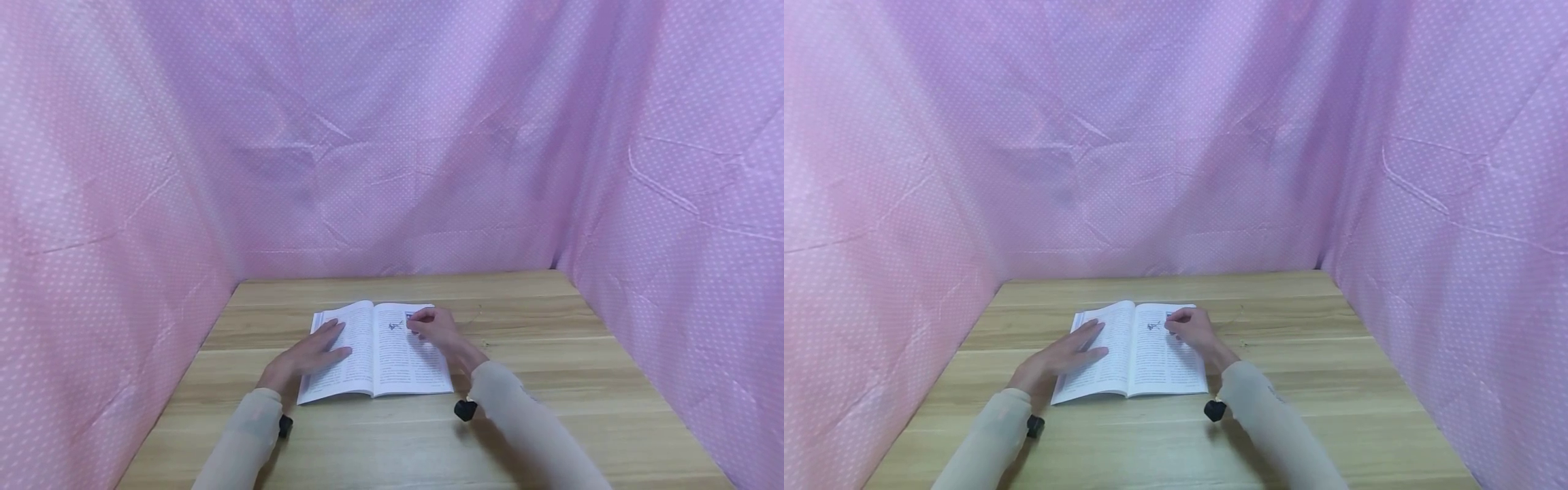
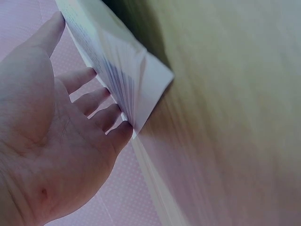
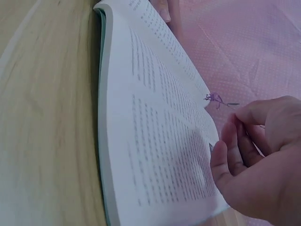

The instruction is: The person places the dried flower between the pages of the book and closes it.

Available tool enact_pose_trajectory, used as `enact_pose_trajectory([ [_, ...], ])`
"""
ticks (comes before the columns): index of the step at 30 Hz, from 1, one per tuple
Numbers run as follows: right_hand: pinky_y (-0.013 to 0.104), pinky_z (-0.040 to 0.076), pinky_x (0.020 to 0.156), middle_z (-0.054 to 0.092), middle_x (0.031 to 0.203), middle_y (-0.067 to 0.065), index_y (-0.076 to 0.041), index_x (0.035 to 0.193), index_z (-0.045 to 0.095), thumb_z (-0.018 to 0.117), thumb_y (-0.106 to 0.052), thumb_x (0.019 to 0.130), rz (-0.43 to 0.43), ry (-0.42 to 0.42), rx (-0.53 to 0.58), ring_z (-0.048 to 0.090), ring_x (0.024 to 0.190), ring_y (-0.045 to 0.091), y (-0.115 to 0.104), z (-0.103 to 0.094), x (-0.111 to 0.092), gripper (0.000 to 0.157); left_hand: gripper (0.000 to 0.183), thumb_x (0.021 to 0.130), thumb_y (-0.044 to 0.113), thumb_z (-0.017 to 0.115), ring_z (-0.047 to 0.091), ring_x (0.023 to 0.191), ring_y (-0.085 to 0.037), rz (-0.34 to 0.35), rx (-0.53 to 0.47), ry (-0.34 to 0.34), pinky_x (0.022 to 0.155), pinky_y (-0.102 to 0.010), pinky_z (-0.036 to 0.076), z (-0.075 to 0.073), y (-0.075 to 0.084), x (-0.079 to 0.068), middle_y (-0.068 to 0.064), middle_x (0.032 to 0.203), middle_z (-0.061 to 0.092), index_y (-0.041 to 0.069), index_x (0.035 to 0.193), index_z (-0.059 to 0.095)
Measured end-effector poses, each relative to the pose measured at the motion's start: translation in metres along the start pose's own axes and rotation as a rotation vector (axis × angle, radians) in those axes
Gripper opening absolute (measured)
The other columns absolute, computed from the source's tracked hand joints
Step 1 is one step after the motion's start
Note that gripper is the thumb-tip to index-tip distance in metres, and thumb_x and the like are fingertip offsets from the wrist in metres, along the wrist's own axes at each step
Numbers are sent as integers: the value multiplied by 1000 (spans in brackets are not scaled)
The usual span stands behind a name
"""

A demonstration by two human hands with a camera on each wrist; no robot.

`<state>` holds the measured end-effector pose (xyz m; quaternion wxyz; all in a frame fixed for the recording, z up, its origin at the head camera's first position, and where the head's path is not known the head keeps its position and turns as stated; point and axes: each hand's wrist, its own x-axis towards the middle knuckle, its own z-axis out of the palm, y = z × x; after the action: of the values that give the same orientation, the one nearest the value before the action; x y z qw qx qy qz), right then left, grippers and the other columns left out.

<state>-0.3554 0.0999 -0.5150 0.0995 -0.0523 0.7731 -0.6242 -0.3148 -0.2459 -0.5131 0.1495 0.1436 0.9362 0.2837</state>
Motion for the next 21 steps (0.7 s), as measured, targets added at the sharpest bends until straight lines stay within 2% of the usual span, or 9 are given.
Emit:
enact_pose_trajectory([
  [4, 23, 61, 75, 81, 105, 12, 3, 114, 80, 80, -4, 100, -10, 52, -13, 72, 88, 15, 1, 12, 5, 15, 91, 112, 66, 57, 8, 179, -44, 1, -5, 6, 144, -70, 14, 0, 0, 0, -16, 192, 11, 17, 181, 25],
  [9, 20, 57, 68, 81, 101, 13, 1, 107, 83, 82, -1, 98, -67, 104, -127, 68, 83, 14, 3, 19, 6, 10, 90, 112, 63, 57, 9, 179, -46, 13, -5, 3, 143, -71, 14, 2, 0, 1, -18, 192, 12, 15, 181, 26],
  [17, 23, 58, 80, 81, 101, 10, -5, 102, 83, 83, -3, 98, -130, 104, -319, 71, 91, 16, 8, 21, 4, 5, 89, 113, 62, 58, 9, 179, -47, 18, 0, 13, 143, -71, 14, 1, -2, 0, -18, 192, 13, 14, 181, 27],
  [21, 26, 62, 82, 82, 99, 5, -9, 100, 83, 84, -10, 94, -156, 95, -382, 73, 90, 16, 19, 18, 14, 6, 89, 112, 63, 57, 9, 179, -46, 11, -4, 12, 143, -72, 14, 0, -2, 0, -17, 192, 13, 15, 181, 27],
])
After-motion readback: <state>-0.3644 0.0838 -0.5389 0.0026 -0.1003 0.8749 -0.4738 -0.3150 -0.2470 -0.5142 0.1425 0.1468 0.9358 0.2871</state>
